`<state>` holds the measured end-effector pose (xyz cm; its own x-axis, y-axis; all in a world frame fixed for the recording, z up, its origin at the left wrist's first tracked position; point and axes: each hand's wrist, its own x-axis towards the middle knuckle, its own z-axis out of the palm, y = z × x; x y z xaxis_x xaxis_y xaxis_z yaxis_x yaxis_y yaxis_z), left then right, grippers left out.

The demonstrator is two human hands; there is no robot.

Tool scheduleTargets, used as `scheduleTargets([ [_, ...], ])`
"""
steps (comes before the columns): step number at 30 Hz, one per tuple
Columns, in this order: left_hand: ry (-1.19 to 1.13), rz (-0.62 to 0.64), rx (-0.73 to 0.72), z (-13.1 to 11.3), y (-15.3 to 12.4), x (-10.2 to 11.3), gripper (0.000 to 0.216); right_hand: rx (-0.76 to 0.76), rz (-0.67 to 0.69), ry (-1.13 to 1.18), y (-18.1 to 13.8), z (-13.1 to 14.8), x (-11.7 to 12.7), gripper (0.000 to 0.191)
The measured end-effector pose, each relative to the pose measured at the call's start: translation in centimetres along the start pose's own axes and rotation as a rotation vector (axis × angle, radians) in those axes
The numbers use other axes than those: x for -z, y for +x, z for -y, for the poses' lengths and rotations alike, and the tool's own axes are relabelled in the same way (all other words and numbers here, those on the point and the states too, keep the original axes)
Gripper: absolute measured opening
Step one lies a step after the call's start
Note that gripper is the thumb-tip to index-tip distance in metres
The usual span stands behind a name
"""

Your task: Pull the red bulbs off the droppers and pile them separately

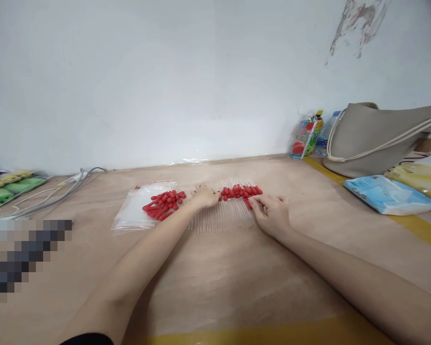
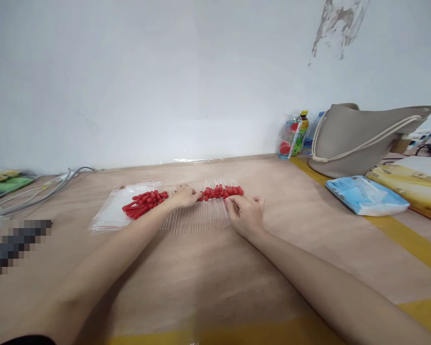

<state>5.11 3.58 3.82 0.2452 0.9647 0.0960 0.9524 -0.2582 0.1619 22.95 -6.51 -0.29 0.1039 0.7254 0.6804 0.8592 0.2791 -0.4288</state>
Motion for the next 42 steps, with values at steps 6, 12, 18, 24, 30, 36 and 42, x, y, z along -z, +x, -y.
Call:
scheduleTargets([
  [6, -0.013, -0.051, -0.059, 1.4, -1.5, 1.9, 0.034, 0.032, -0.022, 0.001, -0.1, 0.1, 0.0, 0.023],
  [12, -0.087, -0.128, -0.308, 5.1, -7.7, 2.4, 0.022, 0.267, -0.098, 0.135, -0.2, 0.3, -0.2, 0.029],
  [18, -0.064, -0.314, -0.449, 6.9, -11.1, 0.0, 0.015, 0.522, -0.103, 0.105, -0.7, 1.5, 0.3, 0.059],
  [24, -0.199, -0.497, -0.658, 6.4, -11.0, -1.8, 0.006, 0.673, -0.020, 0.023, -1.0, 2.1, 0.1, 0.038],
  [30, -0.259, -0.605, -0.730, 6.1, -11.1, -2.5, 0.006, 0.663, 0.033, 0.013, -1.1, 2.8, -0.5, 0.023],
  [36, -0.251, -0.601, -0.705, 5.3, -11.3, -2.0, 0.014, 0.641, 0.063, 0.054, -1.3, 3.0, -0.8, 0.013],
  [42, -0.118, -0.593, -0.809, 4.1, -11.1, -1.2, 0.017, 0.657, 0.082, 0.092, -1.4, 3.4, -0.9, 0.014],
])
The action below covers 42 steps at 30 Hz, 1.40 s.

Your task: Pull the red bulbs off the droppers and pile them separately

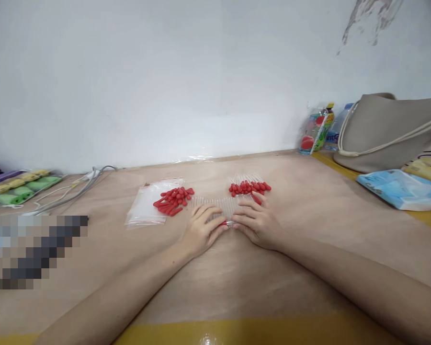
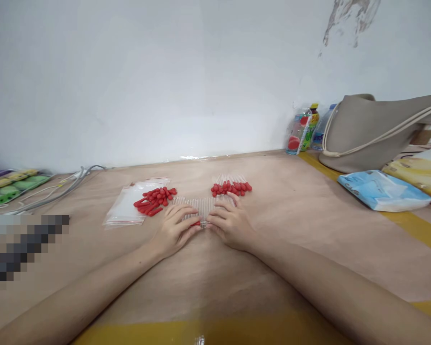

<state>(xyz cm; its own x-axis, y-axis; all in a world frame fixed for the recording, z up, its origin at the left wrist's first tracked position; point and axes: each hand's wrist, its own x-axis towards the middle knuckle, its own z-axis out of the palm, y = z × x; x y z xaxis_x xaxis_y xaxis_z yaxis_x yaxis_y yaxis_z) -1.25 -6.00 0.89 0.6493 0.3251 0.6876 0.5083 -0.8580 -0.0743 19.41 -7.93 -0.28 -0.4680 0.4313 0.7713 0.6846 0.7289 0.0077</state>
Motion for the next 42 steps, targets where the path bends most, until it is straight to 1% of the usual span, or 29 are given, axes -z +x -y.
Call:
scheduleTargets([
  [2, -0.017, -0.010, -0.025, 0.0, 0.1, -0.1, 0.012, 0.005, 0.002, 0.018, 0.1, 0.1, 0.0, 0.014],
  [5, -0.034, -0.012, -0.042, 0.1, -0.1, -0.2, 0.012, 0.024, 0.004, 0.046, 0.1, 0.1, -0.1, 0.015],
  [11, -0.003, 0.022, -0.087, 0.0, -0.2, -0.3, 0.012, 0.117, -0.033, 0.134, -0.3, -0.2, -0.6, 0.016],
  [14, 0.016, 0.070, -0.116, -0.1, -0.1, -0.1, 0.012, 0.155, -0.046, 0.155, -0.5, -0.2, -0.6, 0.017],
  [17, 0.024, 0.113, -0.127, -0.2, 0.0, 0.1, 0.012, 0.175, -0.043, 0.150, -0.6, 0.0, -0.3, 0.016],
  [27, -0.012, 0.177, -0.122, -0.4, 0.0, 0.6, 0.013, 0.282, -0.058, 0.067, -1.0, -0.4, 0.3, 0.020],
  [33, -0.014, 0.178, -0.136, -0.2, -0.2, 0.8, 0.011, 0.326, -0.039, 0.047, -1.4, -0.7, 0.5, 0.025],
  [42, -0.004, 0.153, -0.172, -0.4, -0.5, 1.2, 0.014, 0.381, -0.032, 0.074, -0.9, 0.0, 1.8, 0.028],
])
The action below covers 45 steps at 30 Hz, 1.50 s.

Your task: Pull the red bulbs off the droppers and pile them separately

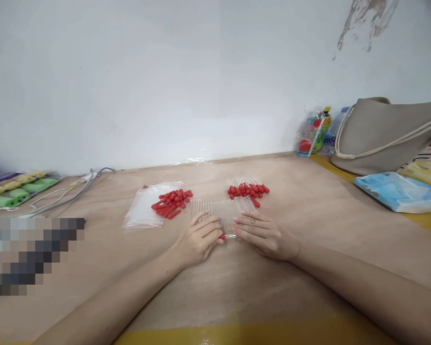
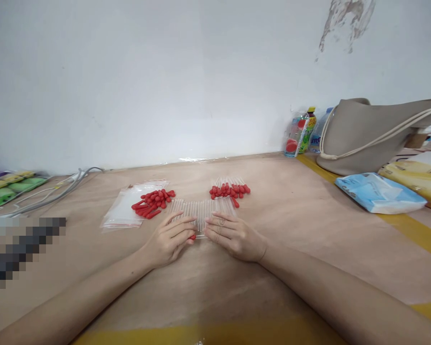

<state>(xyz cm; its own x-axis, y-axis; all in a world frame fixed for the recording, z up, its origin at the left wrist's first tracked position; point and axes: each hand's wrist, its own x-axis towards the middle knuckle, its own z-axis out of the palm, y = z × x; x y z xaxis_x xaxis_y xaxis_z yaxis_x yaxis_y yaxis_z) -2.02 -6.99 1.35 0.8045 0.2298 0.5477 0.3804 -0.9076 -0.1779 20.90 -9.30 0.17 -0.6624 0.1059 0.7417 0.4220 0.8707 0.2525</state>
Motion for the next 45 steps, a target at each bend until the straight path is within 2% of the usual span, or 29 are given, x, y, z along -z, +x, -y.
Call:
scheduleTargets([
  [4, -0.005, 0.008, 0.007, 0.3, -0.4, 0.2, 0.015, 0.006, 0.019, 0.030, -0.4, -0.3, 0.2, 0.030],
  [6, -0.015, -0.009, 0.064, 0.7, -1.0, 0.4, 0.016, -0.041, -0.004, 0.033, -0.9, -0.9, 0.2, 0.030],
  [8, -0.010, -0.041, 0.159, 1.3, -1.7, 0.6, 0.015, -0.200, -0.065, -0.010, -1.4, -1.8, 0.1, 0.027],
  [11, -0.028, -0.118, 0.280, 2.1, -2.2, 0.6, 0.013, -0.520, -0.131, -0.198, -2.0, -3.1, -0.1, 0.021],
  [13, -0.062, -0.198, 0.380, 2.8, -2.0, 0.8, 0.016, -0.656, -0.089, -0.314, -2.2, -3.5, -0.4, 0.020],
  [16, -0.108, -0.250, 0.603, 4.9, -1.5, 1.8, 0.024, -0.762, 0.013, -0.356, -2.1, -3.6, -0.7, 0.023],
  [19, -0.105, -0.212, 0.877, 8.3, -1.9, 4.1, 0.029, -0.831, 0.050, -0.333, -1.6, -3.4, -1.0, 0.023],
  [21, -0.160, -0.091, 1.045, 10.5, -2.7, 5.9, 0.033, -0.839, 0.043, -0.327, -1.3, -3.2, -1.1, 0.019],
  [24, -0.269, 0.001, 1.161, 12.6, -4.0, 7.8, 0.045, -0.793, 0.048, -0.342, -1.0, -3.1, -1.3, 0.018],
  [27, -0.236, 0.072, 1.210, 13.4, -4.9, 8.0, 0.051, -0.765, 0.097, -0.333, -0.9, -2.9, -1.5, 0.017],
  [31, -0.253, 0.171, 1.230, 13.8, -5.7, 7.0, 0.053, -0.720, 0.169, -0.285, -1.0, -2.8, -1.5, 0.019],
  [36, -0.284, 0.148, 1.242, 14.4, -6.2, 6.9, 0.054, -0.710, 0.212, -0.237, -1.0, -2.6, -1.2, 0.039],
  [40, -0.177, 0.143, 1.263, 14.2, -5.9, 7.5, 0.048, -0.721, 0.199, -0.215, -0.9, -2.4, -1.0, 0.043],
  [42, -0.067, 0.127, 1.218, 13.6, -5.3, 7.6, 0.041, -0.749, 0.188, -0.212, -0.9, -2.4, -1.0, 0.039],
  [45, 0.084, 0.044, 1.039, 11.7, -3.5, 6.8, 0.031, -0.832, 0.169, -0.208, -1.0, -2.6, -1.1, 0.031],
])
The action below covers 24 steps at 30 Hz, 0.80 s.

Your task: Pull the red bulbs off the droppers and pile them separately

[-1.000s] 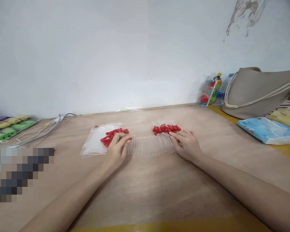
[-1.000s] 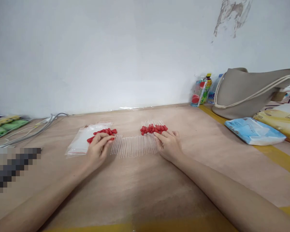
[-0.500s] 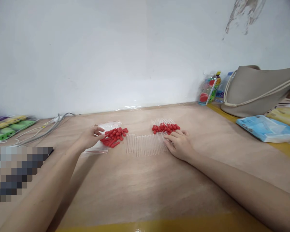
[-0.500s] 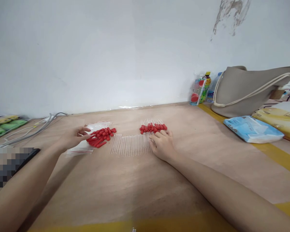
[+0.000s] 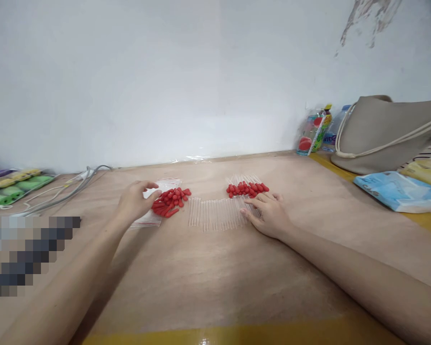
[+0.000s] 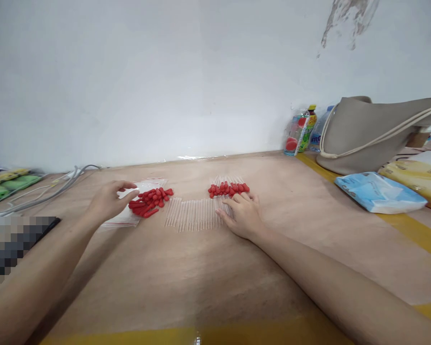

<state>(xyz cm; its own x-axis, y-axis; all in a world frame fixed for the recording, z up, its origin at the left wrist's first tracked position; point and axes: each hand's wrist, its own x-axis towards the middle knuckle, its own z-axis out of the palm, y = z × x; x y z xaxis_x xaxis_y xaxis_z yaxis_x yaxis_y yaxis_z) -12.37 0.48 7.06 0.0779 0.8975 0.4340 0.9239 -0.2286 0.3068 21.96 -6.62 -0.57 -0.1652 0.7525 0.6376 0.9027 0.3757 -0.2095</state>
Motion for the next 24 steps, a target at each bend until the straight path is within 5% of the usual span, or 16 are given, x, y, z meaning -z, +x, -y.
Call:
scheduleTargets([
  [3, -0.046, 0.019, -0.274, -3.7, -0.9, -1.9, 0.022, -0.081, 0.009, 0.039, 0.1, -0.2, -0.1, 0.026],
  [7, -0.075, 0.124, -0.441, -9.0, -1.0, -5.7, 0.019, -0.138, 0.004, 0.076, 0.2, -0.4, 0.0, 0.027],
  [11, -0.065, 0.175, -0.388, -12.9, 0.8, -9.2, 0.031, -0.159, -0.030, 0.083, 0.2, -0.4, 0.2, 0.029],
  [17, -0.139, 0.277, -0.371, -14.1, 3.5, -12.1, 0.032, -0.162, -0.019, 0.080, 0.2, -0.2, 0.4, 0.031],
  [24, -0.211, 0.299, -0.289, -14.1, 3.3, -12.0, 0.021, -0.145, -0.053, 0.084, 0.2, -0.2, 0.2, 0.031],
])
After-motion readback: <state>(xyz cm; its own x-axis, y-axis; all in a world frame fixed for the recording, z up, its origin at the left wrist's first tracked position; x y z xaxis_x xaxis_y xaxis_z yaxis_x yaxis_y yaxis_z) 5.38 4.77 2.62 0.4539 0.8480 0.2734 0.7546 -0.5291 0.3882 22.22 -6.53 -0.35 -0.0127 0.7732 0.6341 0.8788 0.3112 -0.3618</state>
